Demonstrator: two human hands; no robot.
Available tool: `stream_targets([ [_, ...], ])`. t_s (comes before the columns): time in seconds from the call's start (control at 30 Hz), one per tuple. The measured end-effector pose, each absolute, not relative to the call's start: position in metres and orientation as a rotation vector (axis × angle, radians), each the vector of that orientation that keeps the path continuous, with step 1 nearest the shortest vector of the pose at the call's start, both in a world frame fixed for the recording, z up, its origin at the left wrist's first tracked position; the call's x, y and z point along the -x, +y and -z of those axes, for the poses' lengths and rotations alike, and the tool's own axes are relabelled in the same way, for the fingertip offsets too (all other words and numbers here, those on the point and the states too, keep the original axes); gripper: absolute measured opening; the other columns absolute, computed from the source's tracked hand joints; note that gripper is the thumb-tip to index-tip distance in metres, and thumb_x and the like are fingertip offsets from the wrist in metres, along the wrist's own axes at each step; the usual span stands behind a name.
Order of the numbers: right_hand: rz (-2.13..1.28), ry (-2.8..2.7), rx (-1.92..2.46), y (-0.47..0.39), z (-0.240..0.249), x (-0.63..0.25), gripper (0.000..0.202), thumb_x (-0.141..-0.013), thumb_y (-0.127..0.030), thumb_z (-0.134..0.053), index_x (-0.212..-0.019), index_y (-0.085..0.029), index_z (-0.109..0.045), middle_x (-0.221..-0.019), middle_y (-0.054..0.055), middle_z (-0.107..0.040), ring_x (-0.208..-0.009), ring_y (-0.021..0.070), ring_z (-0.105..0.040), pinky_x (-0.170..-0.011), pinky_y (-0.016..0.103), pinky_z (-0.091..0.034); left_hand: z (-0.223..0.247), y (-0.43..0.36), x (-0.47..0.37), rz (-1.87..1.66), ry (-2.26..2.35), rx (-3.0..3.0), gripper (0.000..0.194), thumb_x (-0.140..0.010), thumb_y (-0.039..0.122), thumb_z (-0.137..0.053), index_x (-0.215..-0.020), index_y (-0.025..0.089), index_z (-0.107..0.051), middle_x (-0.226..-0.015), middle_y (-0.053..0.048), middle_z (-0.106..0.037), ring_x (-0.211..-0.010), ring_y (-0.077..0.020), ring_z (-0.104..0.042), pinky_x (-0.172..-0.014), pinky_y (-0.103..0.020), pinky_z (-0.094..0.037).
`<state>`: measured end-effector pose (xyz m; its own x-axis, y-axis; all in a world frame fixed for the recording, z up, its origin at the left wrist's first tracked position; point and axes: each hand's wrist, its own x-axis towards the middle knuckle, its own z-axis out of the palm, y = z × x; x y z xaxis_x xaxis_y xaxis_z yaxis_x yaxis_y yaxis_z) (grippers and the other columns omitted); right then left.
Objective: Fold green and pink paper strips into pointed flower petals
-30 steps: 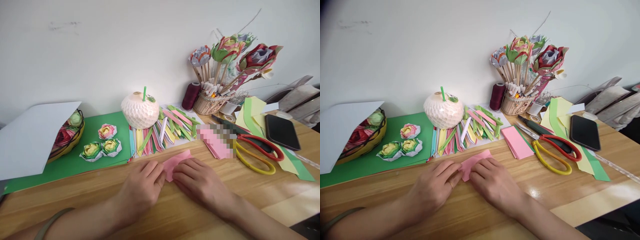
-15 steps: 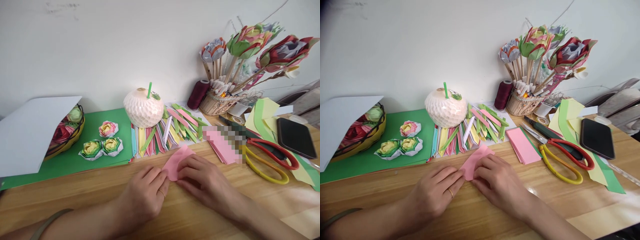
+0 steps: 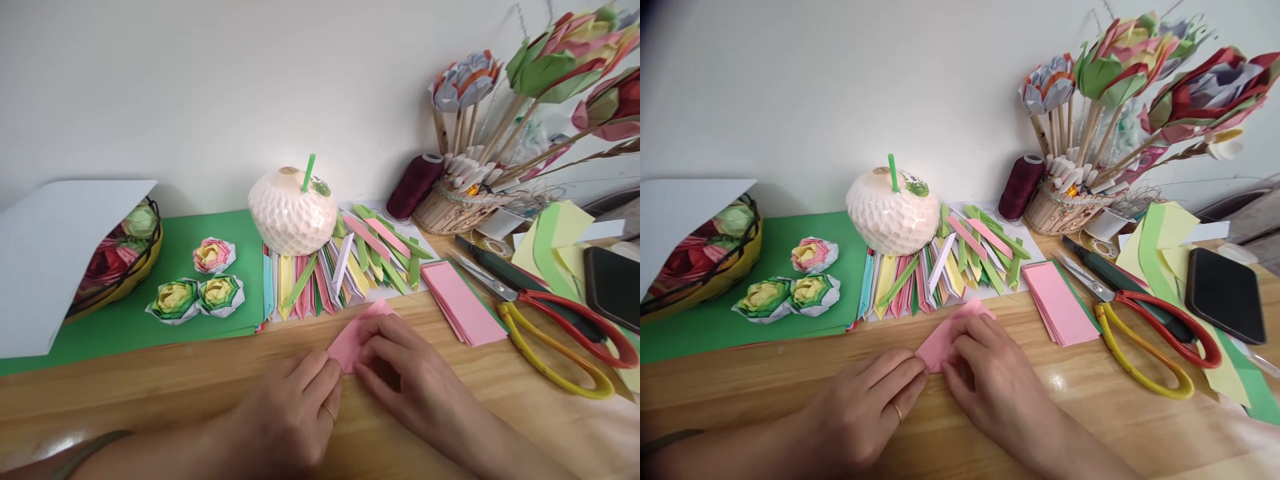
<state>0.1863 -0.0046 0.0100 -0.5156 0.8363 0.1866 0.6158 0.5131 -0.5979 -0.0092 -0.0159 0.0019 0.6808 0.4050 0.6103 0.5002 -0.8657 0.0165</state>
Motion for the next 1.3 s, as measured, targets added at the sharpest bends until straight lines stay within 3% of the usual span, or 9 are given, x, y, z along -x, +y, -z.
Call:
stream_targets([
  [0.4, -0.661, -2.286, 1.182, -0.003, -0.009, -0.186, 0.02, -0.086, -0.01, -0.051, -0.068, -0.019, -0.047, -0.081, 0.004, -0.055, -0.077, 0.018, -0.05, -0.067, 0.032, -0.045, 0.001, -0.014, 0.01, 0.856, -0.787, 2.79, 0.031, -0.093, 0.006, -0.034, -0.094, 0.005, -0.065, -0.07, -0.007, -0.062, -0.065, -0.0174, -0.06, -0.058, -0.029, -0.053],
  [0.57, -0.694, -2.28, 1.202, -0.003, -0.008, -0.186, 0.018, -0.086, -0.009, -0.051, -0.071, -0.018, -0.047, -0.083, 0.003, -0.054, -0.079, 0.0178, -0.05, -0.068, 0.032, -0.045, 0.006, -0.015, 0.009, 0.827, -0.81, 2.76, 0.026, -0.093, 0.007, -0.04, -0.083, 0.009, -0.064, -0.069, -0.004, -0.059, -0.063, -0.0147, -0.057, -0.055, -0.025, -0.05],
  [0.83, -0.687, -2.272, 1.252, -0.006, -0.007, -0.184, 0.019, -0.085, -0.008, -0.049, -0.07, -0.019, -0.043, -0.082, 0.004, -0.053, -0.08, 0.0195, -0.049, -0.069, 0.035, -0.045, 0.011, -0.018, 0.006, 0.892, -0.857, 2.761, 0.029, -0.093, 0.005, -0.038, -0.081, 0.008, -0.064, -0.069, -0.006, -0.058, -0.066, -0.0171, -0.058, -0.055, -0.028, -0.049],
  [0.97, -0.645, -2.303, 1.277, -0.004, -0.005, -0.186, 0.017, -0.085, -0.01, -0.05, -0.073, -0.02, -0.044, -0.081, 0.004, -0.053, -0.076, 0.0186, -0.049, -0.065, 0.032, -0.045, 0.007, -0.017, 0.008, 0.833, -0.785, 2.796, 0.035, -0.095, 0.005, -0.03, -0.091, 0.004, -0.065, -0.073, -0.008, -0.06, -0.066, -0.0173, -0.057, -0.055, -0.028, -0.048],
  [1.07, -0.616, -2.362, 1.204, 0.0, -0.007, -0.194, 0.014, -0.087, -0.011, -0.049, -0.077, -0.019, -0.048, -0.084, 0.005, -0.055, -0.076, 0.0179, -0.05, -0.065, 0.031, -0.045, 0.005, -0.016, 0.01, 0.808, -0.739, 2.808, 0.037, -0.095, 0.005, -0.027, -0.094, 0.003, -0.065, -0.077, -0.01, -0.062, -0.069, -0.0175, -0.058, -0.062, -0.03, -0.05],
  [1.2, -0.492, -2.552, 0.978, 0.003, -0.012, -0.206, 0.017, -0.091, -0.012, -0.045, -0.093, -0.02, -0.06, -0.088, 0.005, -0.058, -0.081, 0.0188, -0.05, -0.07, 0.032, -0.041, 0.007, -0.012, 0.011, 0.844, -0.812, 2.748, 0.026, -0.093, 0.006, -0.04, -0.087, 0.008, -0.065, -0.077, -0.007, -0.062, -0.076, -0.0185, -0.058, -0.08, -0.037, -0.05],
  [1.3, -0.47, -2.664, 0.86, -0.002, -0.018, -0.206, 0.022, -0.09, -0.014, -0.045, -0.106, -0.017, -0.061, -0.085, 0.006, -0.059, -0.079, 0.0202, -0.049, -0.07, 0.036, -0.039, 0.007, -0.008, 0.012, 0.785, -0.879, 2.672, 0.024, -0.093, 0.008, -0.043, -0.09, 0.009, -0.066, -0.083, -0.009, -0.064, -0.083, -0.0225, -0.059, -0.082, -0.043, -0.049],
])
